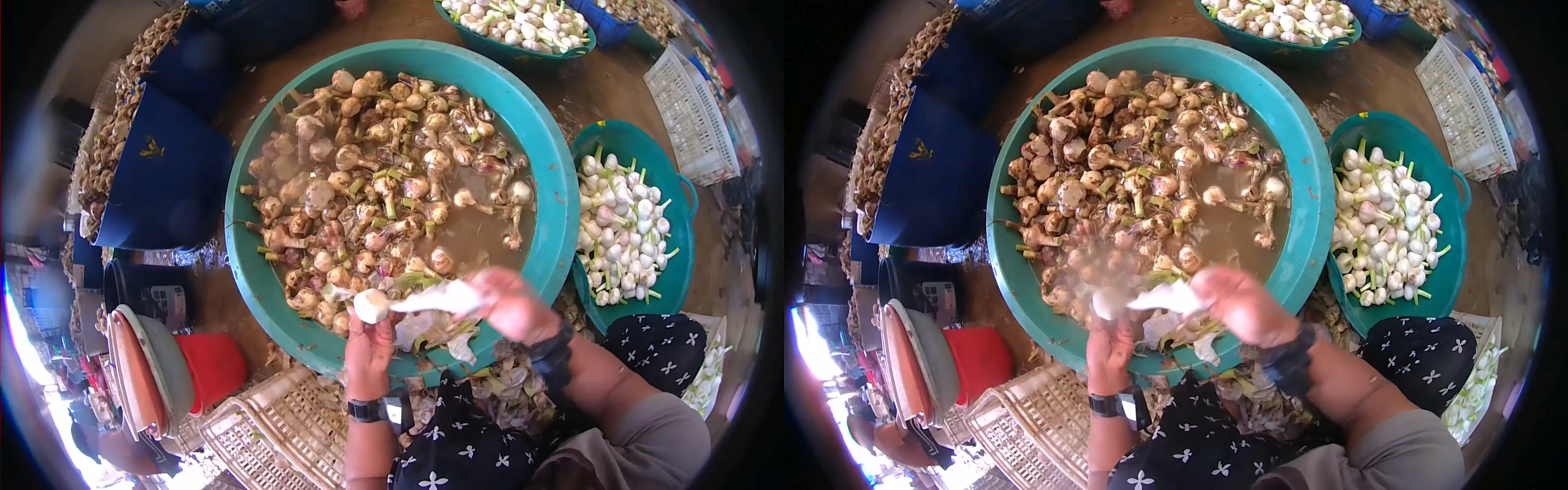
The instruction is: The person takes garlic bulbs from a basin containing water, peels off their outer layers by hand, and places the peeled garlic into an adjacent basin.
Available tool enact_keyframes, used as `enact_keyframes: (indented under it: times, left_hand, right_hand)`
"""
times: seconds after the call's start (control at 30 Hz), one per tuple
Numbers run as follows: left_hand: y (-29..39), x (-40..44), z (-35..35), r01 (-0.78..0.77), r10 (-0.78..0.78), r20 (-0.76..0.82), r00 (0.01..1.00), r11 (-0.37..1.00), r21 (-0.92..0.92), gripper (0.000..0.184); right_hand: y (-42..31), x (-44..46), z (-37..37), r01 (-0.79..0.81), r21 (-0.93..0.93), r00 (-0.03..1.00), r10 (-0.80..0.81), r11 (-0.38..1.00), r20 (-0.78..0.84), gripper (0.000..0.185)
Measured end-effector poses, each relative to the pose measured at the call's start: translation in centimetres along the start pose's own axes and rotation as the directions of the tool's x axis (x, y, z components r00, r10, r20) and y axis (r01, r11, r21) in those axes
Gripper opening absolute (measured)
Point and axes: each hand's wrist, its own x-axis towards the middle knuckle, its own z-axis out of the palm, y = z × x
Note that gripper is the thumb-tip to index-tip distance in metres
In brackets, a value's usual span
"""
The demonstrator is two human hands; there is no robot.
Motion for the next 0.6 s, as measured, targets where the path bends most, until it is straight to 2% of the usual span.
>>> enact_keyframes:
  times: [0.03,0.07,0.1,0.13,0.17,0.2,0.23,0.27,0.3,0.33,0.37,0.4,0.43,0.47,0.5,0.53,0.57,0.6]
  left_hand:
    - [0.0,0.4,-0.8,0.027,-0.028,-0.033,0.999,0.999,-0.023,0.027]
    - [0.2,0.2,-1.0,0.027,-0.028,-0.035,0.999,0.999,-0.022,0.027]
    - [0.5,-0.1,-1.0,0.027,-0.026,-0.013,1.0,0.999,0.045,0.03]
    - [0.8,-0.3,-1.0,0.026,-0.028,0.012,1.0,0.993,0.114,0.033]
    - [1.2,0.2,-1.7,0.024,-0.03,0.068,0.997,0.996,0.087,0.036]
    - [1.0,0.6,-2.1,0.029,-0.037,0.079,0.996,0.995,0.092,0.036]
    - [0.7,-0.4,-0.2,-0.016,0.016,-0.003,1.0,0.985,0.174,0.035]
    - [0.1,-1.2,1.7,-0.053,0.075,-0.077,0.994,0.964,0.259,0.034]
    - [-1.0,-1.8,3.5,-0.149,0.182,-0.071,0.981,0.932,0.33,0.037]
    - [-1.8,-3.8,6.2,-0.242,0.211,0.117,0.97,0.842,0.482,0.043]
    - [-2.2,-5.0,6.5,-0.383,0.119,0.473,0.873,0.768,0.513,0.052]
    - [-2.6,-5.9,7.5,-0.415,-0.055,0.81,0.583,0.837,0.356,0.058]
    - [-2.1,-9.1,10.9,-0.405,-0.215,0.775,0.594,0.752,0.52,0.072]
    - [-2.2,-9.4,11.6,-0.614,-0.19,0.865,0.464,0.635,0.469,0.077]
    - [-2.1,-8.5,11.4,-0.674,-0.132,0.864,0.486,0.572,0.467,0.076]
    - [-1.9,-7.1,11.0,-0.731,-0.072,0.864,0.499,0.502,0.463,0.075]
    - [-1.9,-6.0,10.4,-0.656,0.002,0.779,0.627,0.542,0.526,0.069]
    - [-1.8,-4.5,9.3,-0.585,0.049,0.668,0.743,0.532,0.612,0.064]
  right_hand:
    - [-1.7,0.0,0.6,0.048,0.176,0.999,-0.045,0.983,-0.02,0.016]
    - [-3.4,0.4,0.8,0.104,0.344,0.994,-0.093,0.933,-0.048,0.015]
    - [-3.7,0.9,-0.8,0.123,0.395,0.984,-0.164,0.911,0.073,0.016]
    - [-3.3,1.0,-2.0,0.129,0.394,0.983,-0.17,0.91,0.072,0.016]
    - [-3.0,1.2,-3.0,0.039,-0.299,0.986,0.012,0.954,0.168,0.021]
    - [-3.0,1.3,-3.6,-0.014,-0.852,0.972,0.208,0.524,0.111,0.028]
    - [-3.3,1.2,-1.0,-0.111,-0.99,0.923,0.377,0.09,-0.069,0.035]
    - [-1.5,0.7,-1.8,0.061,-0.976,0.976,0.218,-0.208,0.014,0.032]
    - [-0.9,1.6,-2.0,-0.018,-0.991,0.997,0.078,-0.136,-0.029,0.034]
    - [-0.2,2.8,-2.2,-0.078,-0.996,0.996,-0.055,-0.054,-0.075,0.036]
    - [1.2,4.5,-4.2,-0.083,-0.996,0.951,-0.302,-0.025,-0.072,0.039]
    - [2.5,6.3,-6.5,-0.083,-0.996,0.845,-0.53,0.008,-0.075,0.042]
    - [2.1,8.0,-7.9,-0.169,-0.968,0.782,-0.623,-0.186,-0.016,0.045]
    - [1.4,9.6,-9.1,-0.265,-0.893,0.717,-0.693,-0.363,0.069,0.048]
    - [1.2,10.7,-10.4,-0.264,-0.893,0.711,-0.699,-0.365,0.076,0.048]
    - [1.0,11.7,-11.6,-0.371,-0.884,0.8,-0.582,-0.284,-0.148,0.046]
    - [0.6,12.5,-12.4,-0.485,-0.847,0.829,-0.423,-0.219,-0.365,0.047]
    - [0.4,13.1,-13.2,-0.483,-0.849,0.827,-0.429,-0.214,-0.363,0.047]
